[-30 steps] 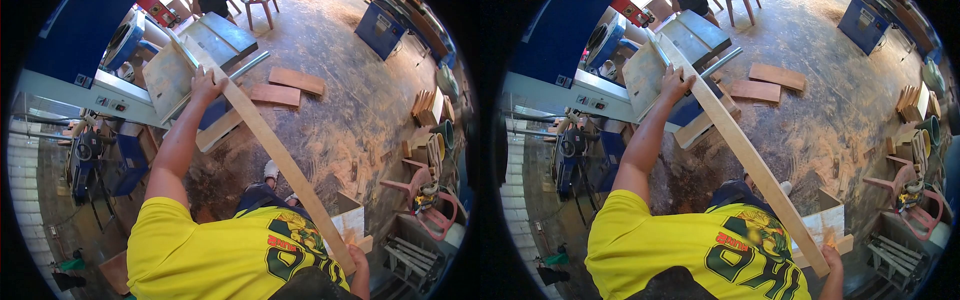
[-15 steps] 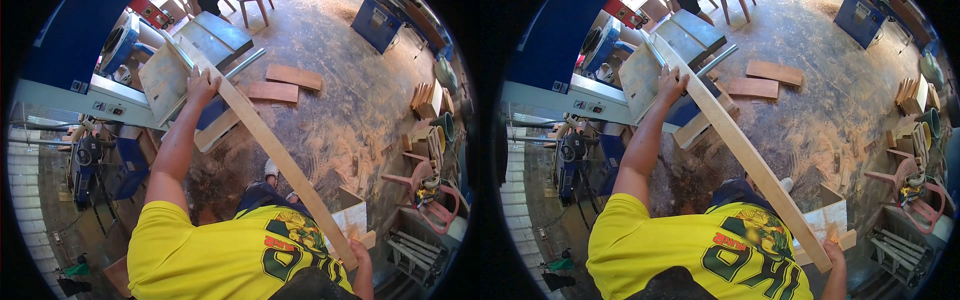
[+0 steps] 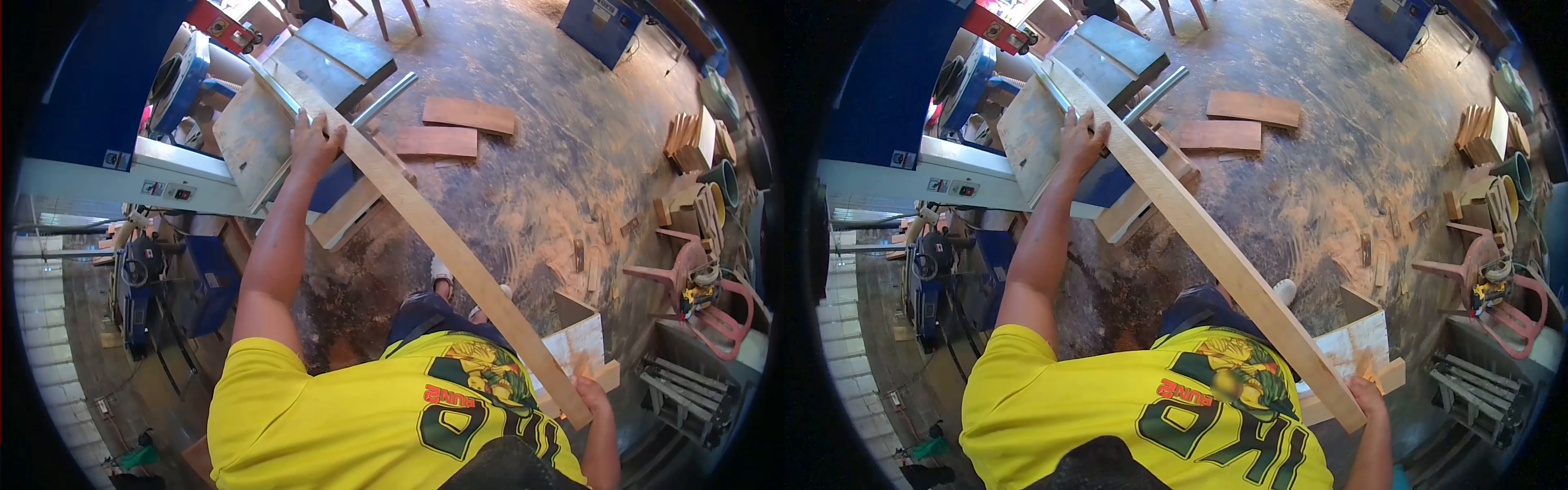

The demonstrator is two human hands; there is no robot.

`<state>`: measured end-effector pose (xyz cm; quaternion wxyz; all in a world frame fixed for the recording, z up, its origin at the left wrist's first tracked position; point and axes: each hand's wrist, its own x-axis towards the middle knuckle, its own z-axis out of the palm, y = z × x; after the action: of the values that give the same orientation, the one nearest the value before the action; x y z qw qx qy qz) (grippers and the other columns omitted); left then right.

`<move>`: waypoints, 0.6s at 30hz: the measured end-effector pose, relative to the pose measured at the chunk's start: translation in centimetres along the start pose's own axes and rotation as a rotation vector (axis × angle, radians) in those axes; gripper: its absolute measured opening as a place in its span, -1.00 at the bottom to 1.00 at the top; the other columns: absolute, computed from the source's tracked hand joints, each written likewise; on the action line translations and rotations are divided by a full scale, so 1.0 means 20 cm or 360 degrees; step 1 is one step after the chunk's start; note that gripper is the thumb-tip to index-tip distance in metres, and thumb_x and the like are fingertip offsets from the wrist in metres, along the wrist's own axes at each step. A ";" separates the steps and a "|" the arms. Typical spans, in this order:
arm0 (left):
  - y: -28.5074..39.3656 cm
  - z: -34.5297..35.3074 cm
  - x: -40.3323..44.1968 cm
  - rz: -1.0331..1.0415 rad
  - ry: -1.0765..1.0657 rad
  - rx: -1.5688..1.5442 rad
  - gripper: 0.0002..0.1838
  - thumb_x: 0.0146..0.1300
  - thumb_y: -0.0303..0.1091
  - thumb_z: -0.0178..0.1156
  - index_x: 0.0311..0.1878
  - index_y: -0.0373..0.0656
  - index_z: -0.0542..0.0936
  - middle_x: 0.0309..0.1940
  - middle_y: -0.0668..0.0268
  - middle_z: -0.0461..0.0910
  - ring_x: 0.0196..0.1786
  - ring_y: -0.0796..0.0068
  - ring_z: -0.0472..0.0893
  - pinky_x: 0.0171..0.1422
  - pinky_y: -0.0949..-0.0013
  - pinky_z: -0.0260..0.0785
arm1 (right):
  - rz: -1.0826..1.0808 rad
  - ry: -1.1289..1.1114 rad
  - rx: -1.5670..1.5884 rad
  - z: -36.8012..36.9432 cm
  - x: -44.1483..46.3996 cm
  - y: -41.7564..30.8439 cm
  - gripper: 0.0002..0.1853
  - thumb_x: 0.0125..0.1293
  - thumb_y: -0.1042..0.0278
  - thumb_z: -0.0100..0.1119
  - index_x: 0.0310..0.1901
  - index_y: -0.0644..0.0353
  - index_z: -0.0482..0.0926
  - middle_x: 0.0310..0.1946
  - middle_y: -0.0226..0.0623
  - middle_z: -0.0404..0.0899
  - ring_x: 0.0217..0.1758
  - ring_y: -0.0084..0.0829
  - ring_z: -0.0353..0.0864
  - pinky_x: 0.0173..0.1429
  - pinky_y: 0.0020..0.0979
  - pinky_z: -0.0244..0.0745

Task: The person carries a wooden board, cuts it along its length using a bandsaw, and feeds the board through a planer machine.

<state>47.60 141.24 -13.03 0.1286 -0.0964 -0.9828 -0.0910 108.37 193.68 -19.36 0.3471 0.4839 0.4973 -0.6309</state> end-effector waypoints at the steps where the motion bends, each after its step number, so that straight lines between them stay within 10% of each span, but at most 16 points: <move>1: 0.00 0.00 0.00 0.0004 -0.0003 -0.0001 -0.28 0.23 0.19 0.07 0.25 -0.22 0.44 0.36 -0.28 0.11 0.43 -0.18 0.11 0.48 -0.02 -0.10 | 0.0008 -0.0011 0.0030 0.00 0.01 0.00 -0.74 0.38 0.16 0.11 -0.18 0.21 0.58 -0.36 -0.40 0.61 -0.35 -0.57 0.57 -0.22 -0.48 0.48; 13: 0.01 0.00 -0.02 0.0004 -0.0024 -0.0009 -0.31 0.23 0.14 0.11 0.26 -0.20 0.44 0.34 -0.34 0.10 0.43 -0.22 0.10 0.48 0.01 -0.08 | 0.0021 -0.0071 0.0002 0.07 -0.04 -0.09 -0.67 0.39 0.12 0.10 -0.09 0.26 0.55 -0.31 -0.37 0.62 -0.31 -0.55 0.58 -0.17 -0.47 0.48; 18: 0.10 0.16 -0.15 -0.0288 0.0433 -0.0609 0.04 0.12 0.03 0.32 0.42 -0.43 0.00 0.32 -0.27 0.18 0.39 -0.14 0.21 0.44 0.15 0.07 | 0.0026 -0.0077 0.0002 0.03 0.01 -0.04 -0.66 0.38 0.11 0.11 -0.07 0.27 0.54 -0.25 -0.35 0.62 -0.25 -0.55 0.58 -0.13 -0.47 0.48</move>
<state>50.02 143.37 -16.59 0.2304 -0.0175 -0.9260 -0.2987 107.38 193.38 -19.28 0.3638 0.4728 0.4843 -0.6400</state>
